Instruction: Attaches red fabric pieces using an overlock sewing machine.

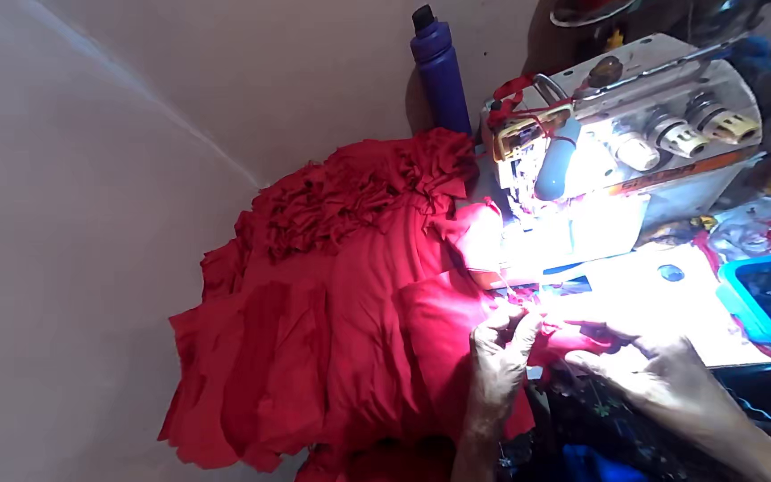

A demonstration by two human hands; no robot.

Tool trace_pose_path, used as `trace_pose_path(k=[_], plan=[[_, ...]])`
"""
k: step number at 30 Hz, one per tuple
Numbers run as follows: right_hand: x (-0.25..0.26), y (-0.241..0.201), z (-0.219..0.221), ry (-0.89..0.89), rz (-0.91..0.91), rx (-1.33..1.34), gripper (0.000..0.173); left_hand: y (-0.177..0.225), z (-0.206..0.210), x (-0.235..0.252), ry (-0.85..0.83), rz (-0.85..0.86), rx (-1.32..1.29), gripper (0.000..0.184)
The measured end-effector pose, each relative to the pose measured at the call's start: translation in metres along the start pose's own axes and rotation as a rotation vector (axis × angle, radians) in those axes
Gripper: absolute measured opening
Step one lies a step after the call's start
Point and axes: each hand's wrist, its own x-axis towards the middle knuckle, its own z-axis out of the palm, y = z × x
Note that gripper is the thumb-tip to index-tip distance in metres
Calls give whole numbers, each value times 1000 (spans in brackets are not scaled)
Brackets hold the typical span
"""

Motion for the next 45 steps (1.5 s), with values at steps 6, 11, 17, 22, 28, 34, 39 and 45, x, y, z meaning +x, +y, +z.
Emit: trace_pose_path(k=[6, 11, 17, 22, 28, 34, 39, 45], plan=[[4, -9, 3, -21, 96, 72, 20, 10, -11, 4, -48, -4, -76, 12], [3, -12, 5, -51, 34, 80, 22, 18, -12, 12, 36, -19, -111, 15], [12, -28, 13, -7, -89, 38, 27, 27, -3, 30, 218, -17, -174, 21], [20, -38, 29, 23, -121, 72, 27, 22, 4, 40, 360, -7, -216, 20], [57, -49, 41, 131, -79, 115, 21, 47, -7, 76, 249, 265, 189, 13], [127, -74, 48, 133, -104, 145, 19, 90, -22, 157, 159, 540, 139, 27], [112, -49, 58, 68, 106, 283, 18, 69, -37, 144, -39, 478, 458, 29], [75, -16, 46, 82, 398, 176, 14, 18, -6, 117, 104, 271, 1042, 15]])
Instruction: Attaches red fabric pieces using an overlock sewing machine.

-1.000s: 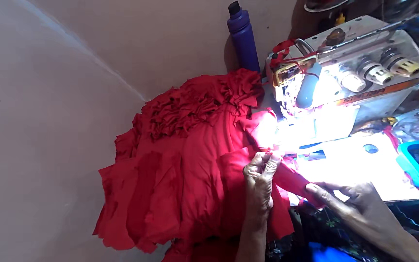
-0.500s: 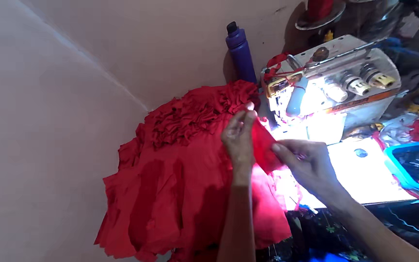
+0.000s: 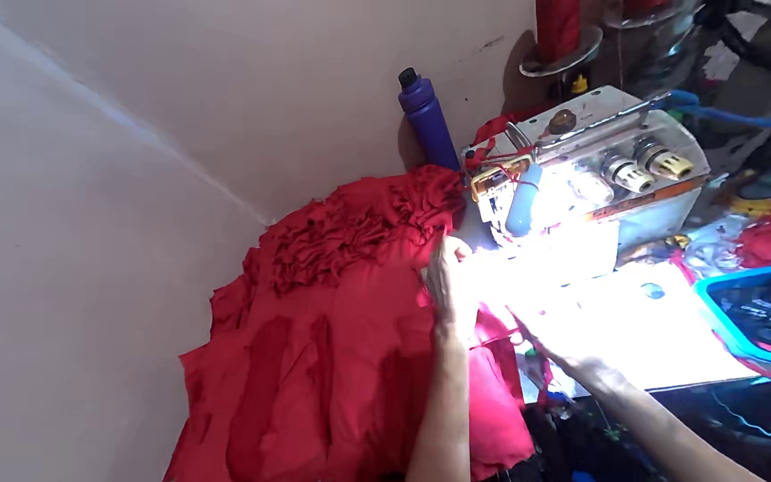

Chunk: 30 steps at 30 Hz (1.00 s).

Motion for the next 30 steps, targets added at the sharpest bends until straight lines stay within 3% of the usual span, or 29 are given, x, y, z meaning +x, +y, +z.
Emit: trace_pose_path(k=[3, 7, 10, 15, 30], plan=[[-5, 8, -4, 29, -3, 26, 15, 12, 5, -10, 112, 118, 137, 7], [-18, 7, -5, 62, 36, 93, 20, 20, 13, -35, 148, 230, 195, 15], [-27, 9, -6, 105, -33, 99, 12, 28, 21, -58, 120, 206, 201, 22], [-33, 21, -12, 121, -115, 96, 17, 27, 26, -71, 125, 224, 226, 26], [-22, 24, -18, 164, -122, 99, 12, 40, 20, -63, -32, 180, 356, 33]])
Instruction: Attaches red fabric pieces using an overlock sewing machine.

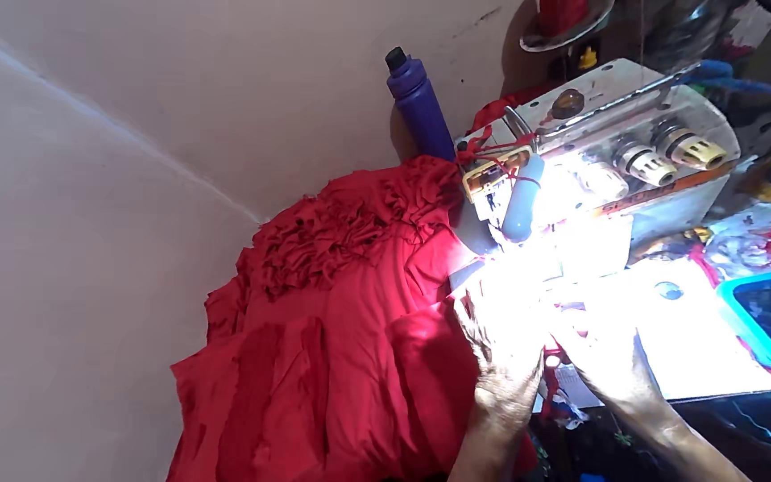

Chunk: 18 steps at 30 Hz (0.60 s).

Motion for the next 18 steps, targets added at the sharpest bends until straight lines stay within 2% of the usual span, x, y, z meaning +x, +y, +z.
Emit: trace_pose_path(k=[5, 9, 18], plan=[[2, -1, 1, 4, 9, 25, 11, 1, -6, 4, -80, -30, 17, 37], [9, -1, 3, 15, -13, -2, 7, -8, -1, 5, -19, 29, -16, 36], [1, 5, 7, 21, -49, -34, 17, -20, -3, 2, 19, 133, -56, 30]])
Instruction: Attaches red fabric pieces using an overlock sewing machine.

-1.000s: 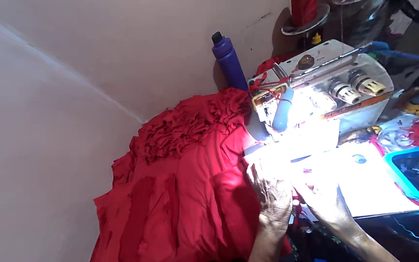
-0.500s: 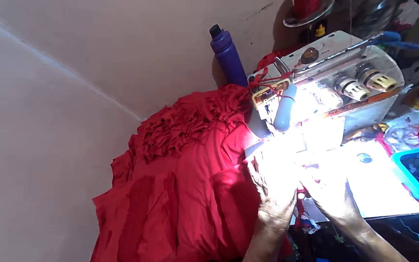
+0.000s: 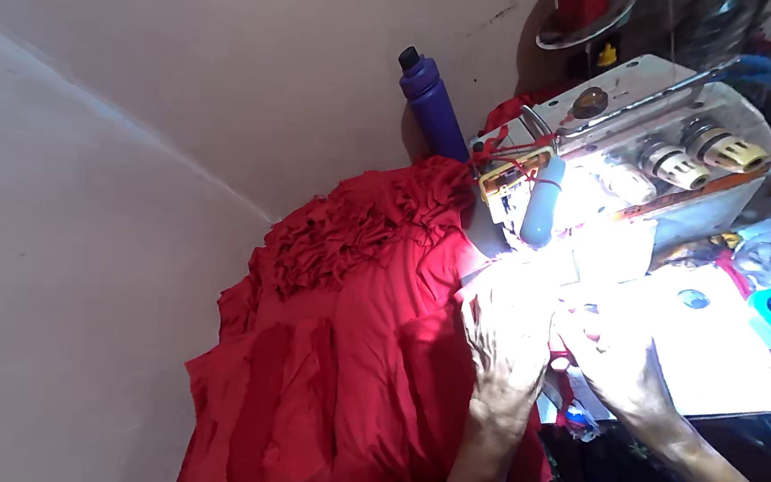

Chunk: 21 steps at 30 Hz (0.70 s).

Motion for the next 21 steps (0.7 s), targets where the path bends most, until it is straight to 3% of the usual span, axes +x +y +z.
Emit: trace_pose_path(k=[8, 12, 17, 21], plan=[[-2, 10, 1, 13, -138, 55, 26, -6, 7, -11, 109, -7, -24, 25], [16, 14, 2, 21, -222, -150, 26, -12, 10, 6, 107, -43, -133, 25], [29, 17, 5, 44, -271, -367, 32, -36, -6, 46, -216, -150, -197, 42], [23, 17, 1, 2, -238, -375, 36, -58, -11, 73, -292, -224, -181, 38]])
